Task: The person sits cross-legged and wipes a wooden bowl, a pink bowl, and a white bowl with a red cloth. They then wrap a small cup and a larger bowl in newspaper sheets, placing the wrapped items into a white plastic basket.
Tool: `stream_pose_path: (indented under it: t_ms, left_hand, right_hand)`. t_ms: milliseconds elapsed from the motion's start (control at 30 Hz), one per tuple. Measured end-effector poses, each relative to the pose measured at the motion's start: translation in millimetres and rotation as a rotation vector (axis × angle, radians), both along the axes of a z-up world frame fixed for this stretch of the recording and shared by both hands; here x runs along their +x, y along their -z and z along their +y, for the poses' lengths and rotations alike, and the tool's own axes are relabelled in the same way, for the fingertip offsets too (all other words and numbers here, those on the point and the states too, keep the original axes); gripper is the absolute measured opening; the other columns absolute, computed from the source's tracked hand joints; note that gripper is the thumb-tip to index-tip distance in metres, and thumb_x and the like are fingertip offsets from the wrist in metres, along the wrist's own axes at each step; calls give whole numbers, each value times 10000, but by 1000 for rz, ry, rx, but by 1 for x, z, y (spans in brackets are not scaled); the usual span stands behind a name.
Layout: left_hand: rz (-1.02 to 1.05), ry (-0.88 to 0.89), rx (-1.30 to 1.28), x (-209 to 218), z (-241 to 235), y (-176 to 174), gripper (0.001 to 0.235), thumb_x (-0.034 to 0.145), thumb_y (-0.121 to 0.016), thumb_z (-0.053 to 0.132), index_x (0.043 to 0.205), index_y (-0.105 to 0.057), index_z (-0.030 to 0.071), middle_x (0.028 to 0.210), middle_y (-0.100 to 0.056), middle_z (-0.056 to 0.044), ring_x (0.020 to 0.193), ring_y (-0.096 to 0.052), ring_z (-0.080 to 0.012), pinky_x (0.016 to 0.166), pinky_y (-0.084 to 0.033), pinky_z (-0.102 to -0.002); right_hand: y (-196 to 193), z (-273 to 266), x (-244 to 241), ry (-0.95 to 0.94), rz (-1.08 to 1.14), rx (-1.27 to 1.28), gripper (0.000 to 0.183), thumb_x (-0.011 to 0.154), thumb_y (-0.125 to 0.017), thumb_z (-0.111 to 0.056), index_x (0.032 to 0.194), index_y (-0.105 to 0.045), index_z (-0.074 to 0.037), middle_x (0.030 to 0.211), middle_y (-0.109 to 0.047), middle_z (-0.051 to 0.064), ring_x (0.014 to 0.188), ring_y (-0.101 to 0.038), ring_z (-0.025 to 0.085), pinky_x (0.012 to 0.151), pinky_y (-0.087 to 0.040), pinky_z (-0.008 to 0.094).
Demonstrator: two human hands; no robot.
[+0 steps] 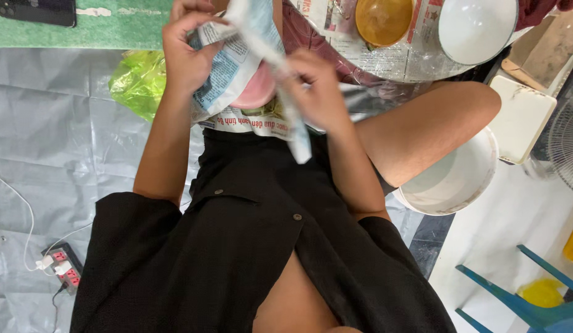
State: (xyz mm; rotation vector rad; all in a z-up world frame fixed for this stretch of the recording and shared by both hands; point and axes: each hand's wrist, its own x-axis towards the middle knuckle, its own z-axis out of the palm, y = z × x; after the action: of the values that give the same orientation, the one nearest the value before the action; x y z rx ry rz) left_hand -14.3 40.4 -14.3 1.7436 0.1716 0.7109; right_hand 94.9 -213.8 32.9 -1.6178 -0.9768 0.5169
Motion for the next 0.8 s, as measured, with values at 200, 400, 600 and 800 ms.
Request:
stream_pose_path:
  t_ms: [200,400,600,800]
  left_hand:
    - [-40,36,176,0,-12,-45,349,697,-565,-78,991,-750,-41,1182,-625,-194,1144,-611,-312,1043,-487,-403]
    - [180,58,252,13,-9,-54,490,878,-823,301,1181,-624,-28,1112,-688,-169,1024,-675,-333,904,-529,-427]
    - [270,-23,574,27,-11,-37,588,787,-970,287,1181,-644,-4,1083,-684,-187,989,-666,-410,842,-524,-458]
    - [124,89,390,22,-11,-37,350,833,-740,-95,1144,-789,59,1115,-738,-89,1009,-721,-294,869,-553,-383]
  right_hand:
    - [-36,26,-39,-37,-613,-164,418,944,-772,-435,1206,-778,-110,1205,-601,60,1127,-512,231,897,-343,407]
    - [-23,24,-37,-58,-660,-152,370,962,-756,-423,1219,-775,-157,1300,-590,20,1193,-505,213,938,-331,417]
    - [-11,22,-32,-101,-641,-161,296,955,-750,-312,1224,-787,-194,1312,-596,6,1203,-509,215,941,-330,412]
    - [-1,7,-17,-170,-410,31,328,1000,-659,-61,1302,-725,-168,1402,-567,70,1307,-513,260,1054,-444,387]
